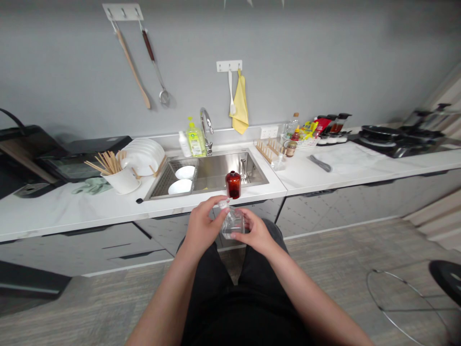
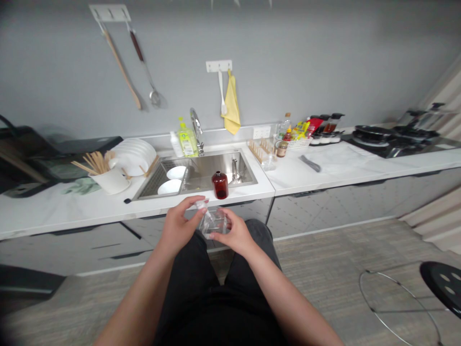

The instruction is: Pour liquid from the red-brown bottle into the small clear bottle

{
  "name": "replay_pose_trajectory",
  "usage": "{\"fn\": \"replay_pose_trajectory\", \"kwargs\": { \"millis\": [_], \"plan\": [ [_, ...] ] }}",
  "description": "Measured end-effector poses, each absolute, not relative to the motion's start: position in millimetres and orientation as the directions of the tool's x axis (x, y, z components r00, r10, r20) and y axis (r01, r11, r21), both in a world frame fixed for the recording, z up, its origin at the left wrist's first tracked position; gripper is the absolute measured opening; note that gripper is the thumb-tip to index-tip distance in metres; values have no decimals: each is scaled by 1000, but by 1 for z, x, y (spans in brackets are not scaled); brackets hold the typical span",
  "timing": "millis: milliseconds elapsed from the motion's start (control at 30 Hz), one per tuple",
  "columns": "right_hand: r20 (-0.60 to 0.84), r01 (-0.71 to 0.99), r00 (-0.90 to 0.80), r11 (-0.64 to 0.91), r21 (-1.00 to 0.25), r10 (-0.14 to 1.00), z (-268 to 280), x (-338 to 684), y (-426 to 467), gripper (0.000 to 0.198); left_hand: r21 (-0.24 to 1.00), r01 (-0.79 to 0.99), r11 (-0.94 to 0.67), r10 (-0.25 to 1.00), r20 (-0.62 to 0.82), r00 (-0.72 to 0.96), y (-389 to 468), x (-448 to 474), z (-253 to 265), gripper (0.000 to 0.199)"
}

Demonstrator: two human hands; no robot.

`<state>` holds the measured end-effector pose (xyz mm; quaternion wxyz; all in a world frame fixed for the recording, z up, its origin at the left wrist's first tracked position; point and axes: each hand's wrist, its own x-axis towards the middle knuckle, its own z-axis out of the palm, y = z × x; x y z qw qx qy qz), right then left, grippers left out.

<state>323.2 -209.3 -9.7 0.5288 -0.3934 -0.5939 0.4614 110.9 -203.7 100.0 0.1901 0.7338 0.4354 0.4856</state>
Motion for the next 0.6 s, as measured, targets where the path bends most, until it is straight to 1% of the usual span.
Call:
{"fn": "replay_pose_trajectory", "kwargs": {
  "millis": [133,300,467,600],
  "plan": [
    [264,-11,-126,264,-964,956,-11,324,-209,82,707,436,-557,819,554,149,-202,110,96,29],
    [270,-23,-120,269,-963,955,-13,325,-208,84,641,529,-556,797,591,122,-201,109,94,32],
    [255,-46,-129,251,-967,958,-13,326,-208,86,685,491,-538,805,590,60,-199,107,95,31],
    [249,-47,-124,245,-968,961,-12,324,-208,86,716,446,-536,823,561,89,-199,107,95,29]
  ]
}}
